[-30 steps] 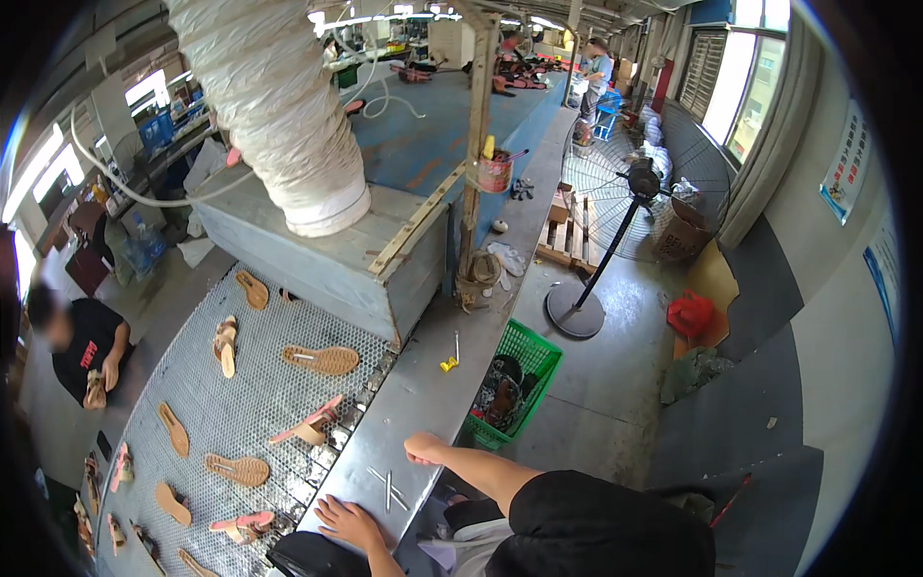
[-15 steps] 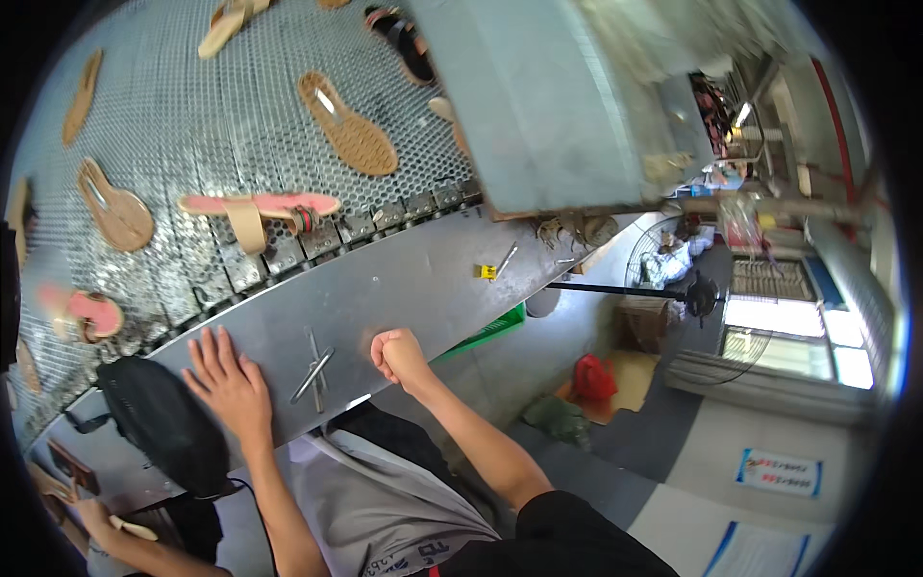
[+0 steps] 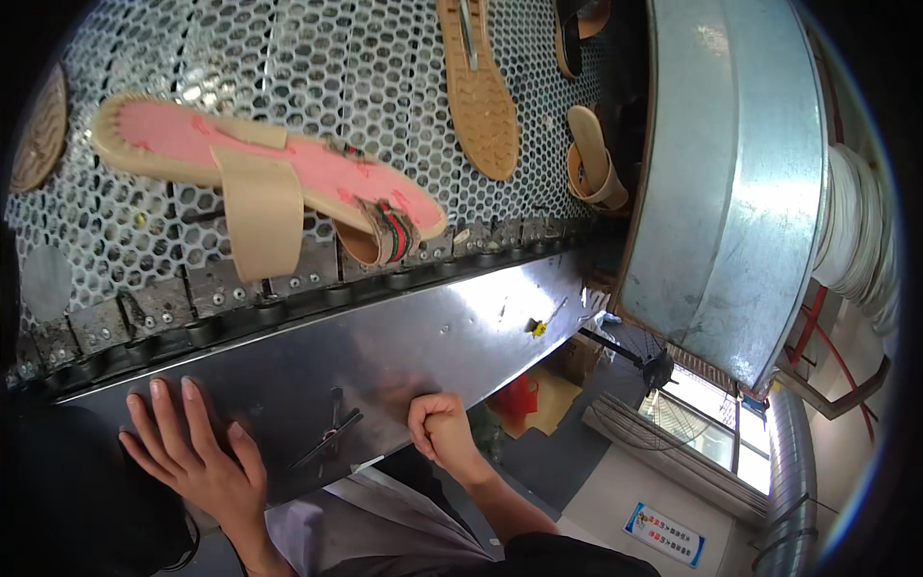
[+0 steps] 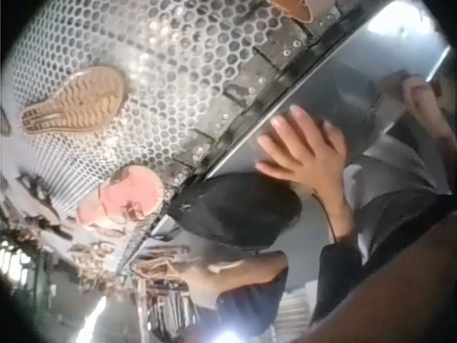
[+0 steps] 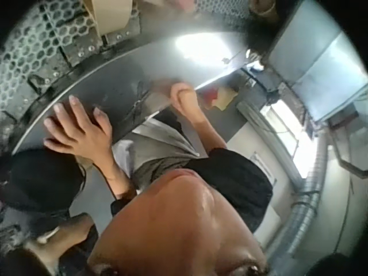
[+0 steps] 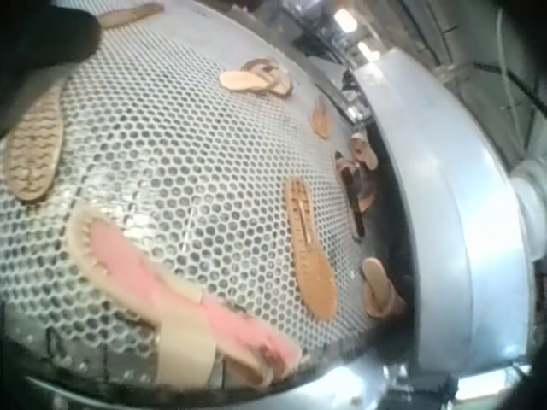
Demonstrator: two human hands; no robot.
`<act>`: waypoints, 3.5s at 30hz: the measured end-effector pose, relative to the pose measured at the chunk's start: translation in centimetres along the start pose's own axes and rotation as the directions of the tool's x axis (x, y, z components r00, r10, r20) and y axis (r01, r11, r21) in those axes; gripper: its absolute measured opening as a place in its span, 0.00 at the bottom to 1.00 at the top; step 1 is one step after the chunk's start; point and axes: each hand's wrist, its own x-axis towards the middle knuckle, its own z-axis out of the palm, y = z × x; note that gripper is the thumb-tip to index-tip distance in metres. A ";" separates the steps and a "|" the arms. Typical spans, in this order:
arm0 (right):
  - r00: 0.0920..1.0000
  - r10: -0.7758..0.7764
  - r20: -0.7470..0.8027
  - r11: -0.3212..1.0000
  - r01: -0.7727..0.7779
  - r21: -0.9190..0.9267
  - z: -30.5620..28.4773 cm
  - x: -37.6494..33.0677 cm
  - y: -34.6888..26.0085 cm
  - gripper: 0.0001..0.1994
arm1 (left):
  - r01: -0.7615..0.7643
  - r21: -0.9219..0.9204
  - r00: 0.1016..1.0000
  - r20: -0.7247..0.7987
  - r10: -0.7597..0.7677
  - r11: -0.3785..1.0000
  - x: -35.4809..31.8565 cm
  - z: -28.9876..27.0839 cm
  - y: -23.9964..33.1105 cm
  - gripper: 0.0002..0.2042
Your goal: Inspecting and preparing sandals on a manufacturing line.
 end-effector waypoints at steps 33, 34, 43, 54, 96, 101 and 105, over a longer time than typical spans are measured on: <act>0.108 -0.599 0.794 -0.067 0.981 -0.184 3.2 -20.1 -5.7 0.11 | 0.497 -0.155 0.848 0.292 0.441 -0.854 -8.9 -14.4 3.3 0.53; 0.100 -0.541 0.835 -0.082 0.982 -0.171 3.0 -20.6 -3.4 0.11 | 0.558 -0.155 0.830 0.114 0.546 -0.815 -10.8 -12.7 2.2 0.55; 0.642 -0.592 0.487 0.681 0.722 -0.124 6.1 -12.5 11.0 0.15 | 0.724 -0.254 0.583 0.721 0.373 -0.642 -21.3 -5.4 1.6 0.34; 0.854 -0.200 0.480 0.954 0.058 0.294 9.7 -4.2 15.7 0.17 | 0.415 -0.698 0.904 0.390 -0.177 0.584 -19.8 1.8 -0.5 0.12; 0.912 -0.079 0.404 0.948 -0.056 0.312 9.8 -5.4 14.3 0.16 | 0.741 -0.499 0.609 0.782 0.135 -0.449 -17.5 1.0 -1.9 0.22; 0.914 -0.060 0.400 0.946 -0.075 0.315 10.2 -6.1 14.4 0.15 | 0.749 -0.535 0.619 0.775 0.125 -0.391 -16.8 0.6 -2.0 0.20; 0.946 0.014 0.323 0.903 -0.151 0.403 11.5 -7.5 13.6 0.15 | 0.793 -0.503 0.575 0.804 0.151 -0.345 -16.7 0.4 -2.9 0.19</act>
